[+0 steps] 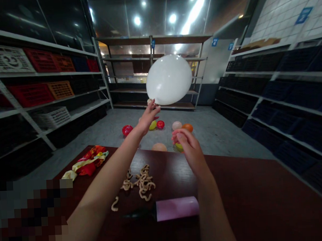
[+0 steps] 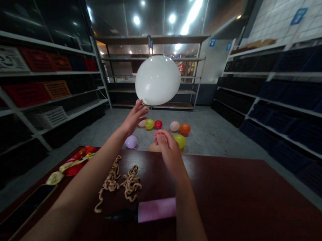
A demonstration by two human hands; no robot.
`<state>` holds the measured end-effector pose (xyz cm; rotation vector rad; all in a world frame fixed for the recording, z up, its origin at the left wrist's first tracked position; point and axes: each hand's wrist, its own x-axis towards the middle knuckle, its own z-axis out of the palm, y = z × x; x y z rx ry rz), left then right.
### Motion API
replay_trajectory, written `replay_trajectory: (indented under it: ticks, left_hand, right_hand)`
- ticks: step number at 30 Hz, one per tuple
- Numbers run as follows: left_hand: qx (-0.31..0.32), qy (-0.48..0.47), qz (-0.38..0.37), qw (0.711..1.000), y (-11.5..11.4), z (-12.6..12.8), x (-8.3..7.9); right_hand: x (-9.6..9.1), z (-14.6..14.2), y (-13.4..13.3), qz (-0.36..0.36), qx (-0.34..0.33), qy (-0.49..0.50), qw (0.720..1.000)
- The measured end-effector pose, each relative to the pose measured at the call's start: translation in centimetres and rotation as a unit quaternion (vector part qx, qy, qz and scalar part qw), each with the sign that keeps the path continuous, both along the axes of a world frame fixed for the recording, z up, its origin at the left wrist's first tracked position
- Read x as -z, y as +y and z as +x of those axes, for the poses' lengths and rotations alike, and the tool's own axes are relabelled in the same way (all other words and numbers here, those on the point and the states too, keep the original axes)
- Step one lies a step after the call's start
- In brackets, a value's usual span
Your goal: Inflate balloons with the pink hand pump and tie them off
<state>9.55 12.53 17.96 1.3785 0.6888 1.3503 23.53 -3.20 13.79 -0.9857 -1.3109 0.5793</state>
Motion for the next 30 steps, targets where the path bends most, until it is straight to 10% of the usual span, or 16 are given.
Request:
replay_trajectory:
  ticks: [7, 15, 30]
  left_hand:
    - [0.005, 0.105, -0.015, 0.994, 1.2, -0.5, 0.5]
    - [-0.117, 0.147, -0.091, 0.978, -1.5, -11.8, 4.6]
    - [-0.307, 0.414, -0.077, 0.853, -7.4, -31.9, 12.9]
  right_hand:
    - [-0.2, 0.4, -0.6, 0.005, 0.004, -0.015, 1.0]
    - [0.1, -0.7, -1.7, -0.012, -0.026, -0.112, 0.993]
    - [10.9, -0.4, -9.6, -0.247, -0.108, -0.414, 0.87]
